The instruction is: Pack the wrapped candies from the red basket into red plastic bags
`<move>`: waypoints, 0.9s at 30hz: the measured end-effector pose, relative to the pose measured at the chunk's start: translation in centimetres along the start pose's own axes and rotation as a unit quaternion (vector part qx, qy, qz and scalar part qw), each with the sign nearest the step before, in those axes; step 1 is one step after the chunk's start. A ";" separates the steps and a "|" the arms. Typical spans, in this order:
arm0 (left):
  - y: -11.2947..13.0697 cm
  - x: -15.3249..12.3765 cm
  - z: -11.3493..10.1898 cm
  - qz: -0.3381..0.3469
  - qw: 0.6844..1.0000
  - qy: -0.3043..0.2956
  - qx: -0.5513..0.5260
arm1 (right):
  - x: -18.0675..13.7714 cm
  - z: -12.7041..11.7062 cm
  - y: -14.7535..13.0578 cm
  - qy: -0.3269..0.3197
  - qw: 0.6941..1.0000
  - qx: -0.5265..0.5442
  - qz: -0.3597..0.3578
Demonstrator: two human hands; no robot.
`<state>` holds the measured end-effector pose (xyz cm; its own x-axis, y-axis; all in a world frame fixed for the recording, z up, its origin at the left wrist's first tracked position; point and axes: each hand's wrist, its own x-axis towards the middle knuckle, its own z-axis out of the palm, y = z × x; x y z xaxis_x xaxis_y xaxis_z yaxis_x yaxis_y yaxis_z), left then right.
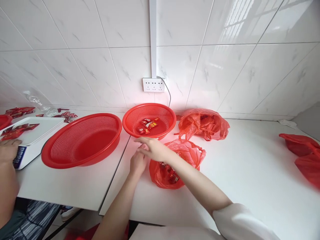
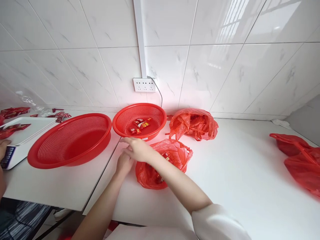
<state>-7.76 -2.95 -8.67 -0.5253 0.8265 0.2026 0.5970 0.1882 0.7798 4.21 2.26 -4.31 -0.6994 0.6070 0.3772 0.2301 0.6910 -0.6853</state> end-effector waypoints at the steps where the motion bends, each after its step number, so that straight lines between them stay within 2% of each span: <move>1: 0.0 -0.8 -0.1 0.053 0.998 -0.028 0.009 | -1.4 -1.5 0.7 0.015 0.999 -0.037 0.012; 3: -0.2 -2.7 -0.4 0.174 0.980 -0.082 0.042 | -4.1 -4.2 2.5 0.053 0.987 -0.133 0.073; 5: -0.3 -5.0 -0.6 0.244 0.958 -0.117 0.091 | -6.9 -6.3 4.5 0.089 0.964 -0.209 0.136; 8: -0.4 -7.5 -1.0 0.231 0.947 -0.155 0.158 | -10.9 -8.4 7.2 0.119 0.933 -0.281 0.193; 10: -0.5 -8.2 -1.5 0.201 0.941 -0.179 0.203 | -13.2 -9.3 8.4 0.107 0.911 -0.310 0.252; 13: -0.6 -7.6 -2.5 0.162 0.924 -0.231 0.257 | -15.9 -10.6 9.3 0.058 0.884 -0.285 0.365; 16: -0.4 -6.8 -3.4 0.133 0.915 -0.268 0.272 | -17.6 -11.6 8.9 0.065 0.869 -0.247 0.424; 18: 0.0 -6.8 -3.9 0.125 0.922 -0.265 0.253 | -18.3 -12.2 8.1 0.094 0.884 -0.184 0.419; 20: 0.7 -7.2 -4.4 0.131 0.940 -0.245 0.198 | -18.6 -12.5 7.0 0.125 0.908 -0.076 0.392; 23: 2.0 -7.9 -5.0 0.144 0.964 -0.214 0.059 | -18.6 -12.6 5.2 0.217 0.927 0.071 0.297; 25: 3.0 -7.8 -5.4 0.144 0.968 -0.199 -0.048 | -18.2 -12.7 4.2 0.301 0.916 0.132 0.230; 27: 4.1 -7.0 -5.9 0.138 0.968 -0.155 -0.145 | -17.5 -12.8 3.2 0.381 0.891 0.167 0.179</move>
<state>-5.21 -11.12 -3.45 -0.1364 0.9520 0.2739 0.4703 -0.1811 0.8637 25.87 -1.13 -5.17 0.0711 0.9432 0.3246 0.0426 0.3223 -0.9457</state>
